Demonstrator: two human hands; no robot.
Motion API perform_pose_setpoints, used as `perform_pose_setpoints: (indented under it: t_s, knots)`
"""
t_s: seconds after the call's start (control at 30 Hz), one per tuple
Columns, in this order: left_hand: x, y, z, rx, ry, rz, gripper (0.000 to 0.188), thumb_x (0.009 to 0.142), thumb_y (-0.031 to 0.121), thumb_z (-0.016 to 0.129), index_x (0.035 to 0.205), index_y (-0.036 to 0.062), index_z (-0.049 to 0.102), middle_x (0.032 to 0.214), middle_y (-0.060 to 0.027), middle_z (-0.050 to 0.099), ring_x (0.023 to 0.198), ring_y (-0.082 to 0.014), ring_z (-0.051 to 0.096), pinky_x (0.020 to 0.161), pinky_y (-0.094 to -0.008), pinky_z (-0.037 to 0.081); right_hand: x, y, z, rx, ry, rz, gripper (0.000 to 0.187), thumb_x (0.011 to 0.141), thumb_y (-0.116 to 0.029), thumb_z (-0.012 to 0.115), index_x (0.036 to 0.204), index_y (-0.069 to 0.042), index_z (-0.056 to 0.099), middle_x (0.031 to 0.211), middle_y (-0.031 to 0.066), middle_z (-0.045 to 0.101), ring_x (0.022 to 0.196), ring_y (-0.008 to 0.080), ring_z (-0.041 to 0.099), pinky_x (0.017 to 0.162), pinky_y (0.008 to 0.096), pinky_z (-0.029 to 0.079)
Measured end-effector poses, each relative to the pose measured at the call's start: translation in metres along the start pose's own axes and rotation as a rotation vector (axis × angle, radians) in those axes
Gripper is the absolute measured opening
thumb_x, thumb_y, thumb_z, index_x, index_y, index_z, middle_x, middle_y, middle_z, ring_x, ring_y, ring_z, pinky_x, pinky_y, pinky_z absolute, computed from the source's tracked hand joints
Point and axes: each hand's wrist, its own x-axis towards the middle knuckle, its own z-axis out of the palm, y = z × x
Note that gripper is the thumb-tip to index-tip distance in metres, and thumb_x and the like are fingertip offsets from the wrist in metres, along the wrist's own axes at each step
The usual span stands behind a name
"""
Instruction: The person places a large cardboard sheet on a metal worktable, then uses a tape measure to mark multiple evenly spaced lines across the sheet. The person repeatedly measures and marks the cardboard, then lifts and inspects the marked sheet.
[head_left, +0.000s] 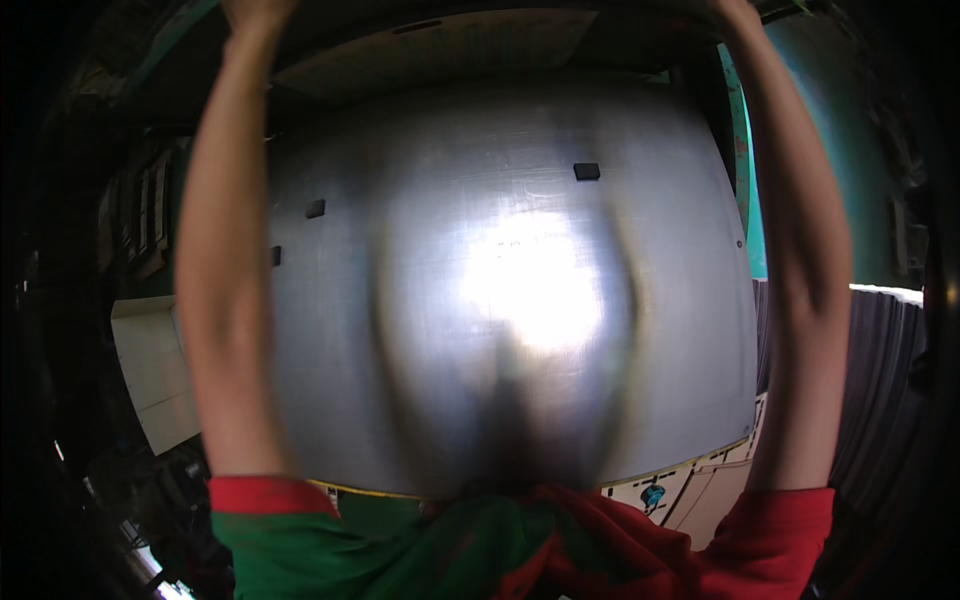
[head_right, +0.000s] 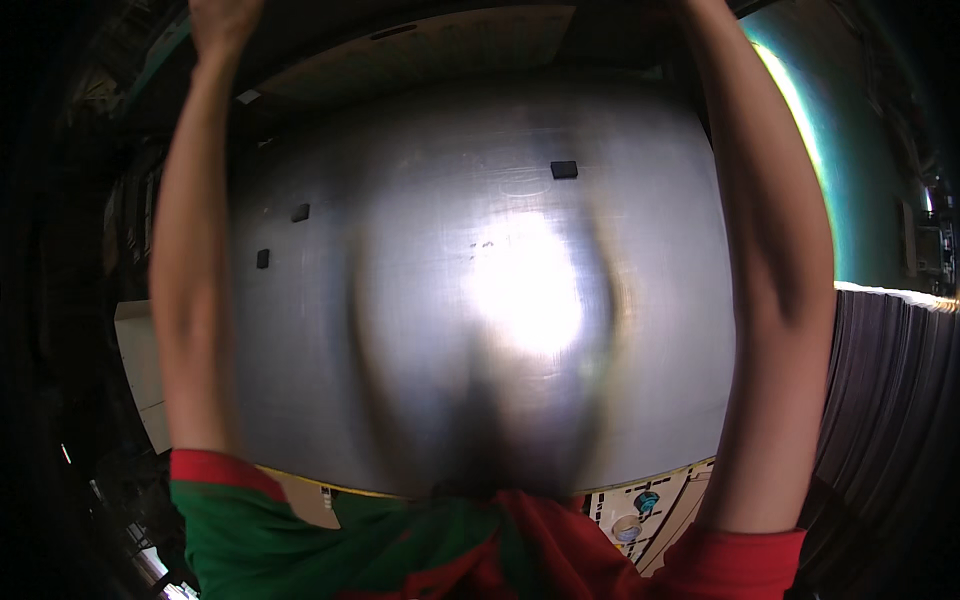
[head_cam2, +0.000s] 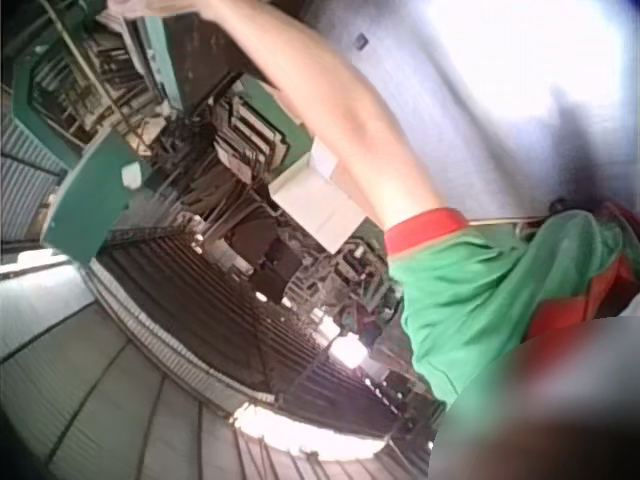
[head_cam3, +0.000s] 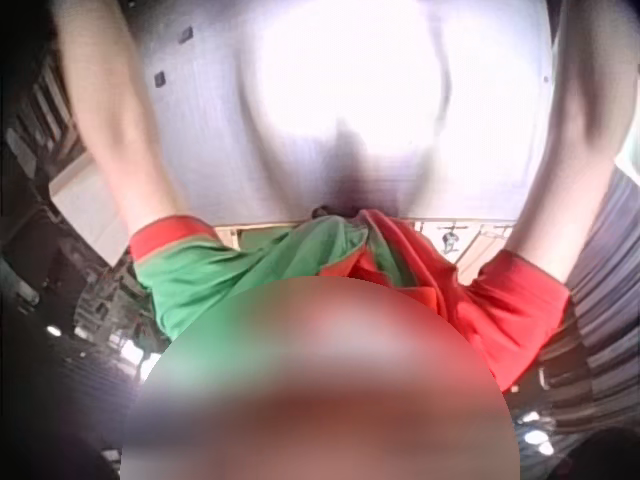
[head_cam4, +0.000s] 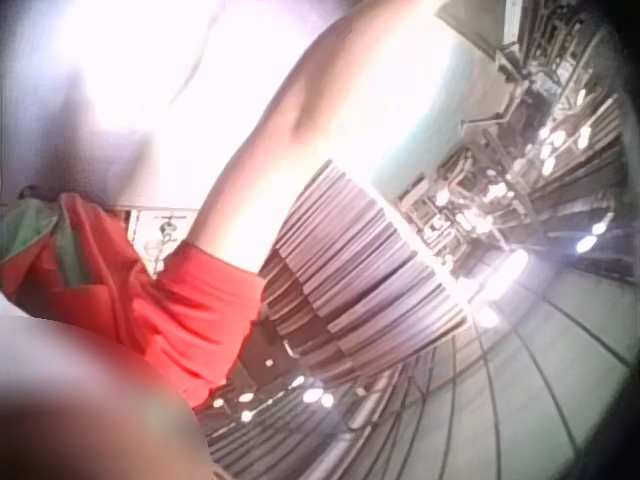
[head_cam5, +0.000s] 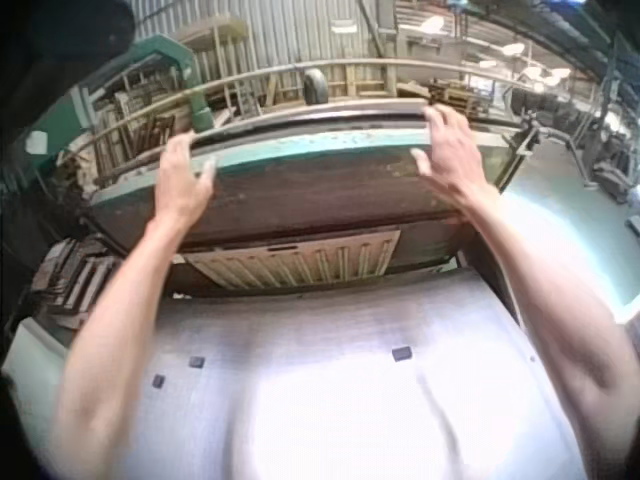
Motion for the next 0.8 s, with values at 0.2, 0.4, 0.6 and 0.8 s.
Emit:
perform_pose_setpoints:
  t_s: [0.2, 0.4, 0.6, 0.8]
  knots:
    - [-0.176, 0.058, -0.139, -0.419, -0.773, -0.177, 0.029, 0.094, 0.017, 0.069, 0.119, 0.0036, 0.067, 0.13, -0.0212, 0.064, 0.124, -0.0383, 0.061, 0.105, -0.0437, 0.049, -0.27, -0.01, -0.285, 0.198, -0.391, 0.26, 0.037, 0.089, 0.006, 0.069, 0.125, -0.002, 0.067, 0.123, 0.0169, 0.069, 0.118, 0.0335, 0.065, 0.1, 0.0423, 0.053]
    - [-0.356, 0.005, -0.05, 0.104, -1.486, -0.573, 0.084, 0.1, 0.057, 0.054, 0.156, -0.003, 0.035, 0.163, -0.0261, 0.033, 0.154, -0.0412, 0.027, 0.125, -0.0509, 0.023, -0.511, -0.064, -0.657, -0.568, -0.615, 1.365, 0.034, 0.099, -0.009, 0.06, 0.13, 0.006, 0.064, 0.121, 0.022, 0.07, 0.112, 0.0324, 0.069, 0.095, 0.0419, 0.053]
    - [-0.351, 0.245, -0.148, -0.59, -1.328, -0.167, 0.071, 0.107, 0.046, 0.042, 0.158, -0.0031, 0.033, 0.167, -0.021, 0.028, 0.156, -0.044, 0.019, 0.127, -0.0551, 0.01, -0.624, -0.244, -0.875, -0.93, -0.48, 2.133, 0.032, 0.092, -0.013, 0.063, 0.116, 0.007, 0.07, 0.095, 0.0184, 0.072, 0.082, 0.0238, 0.068, 0.079, 0.0363, 0.053]
    - [-0.301, 0.428, -0.508, -2.149, -2.422, 0.798, 0.057, 0.096, 0.029, 0.069, 0.147, 0.0059, 0.056, 0.156, -0.0127, 0.05, 0.15, -0.0331, 0.039, 0.127, -0.05, 0.023, -0.736, -0.283, -0.816, -0.789, -0.446, 1.942, 0.033, 0.084, -0.006, 0.068, 0.116, 0.001, 0.068, 0.108, 0.0212, 0.072, 0.102, 0.0378, 0.071, 0.093, 0.0438, 0.056]
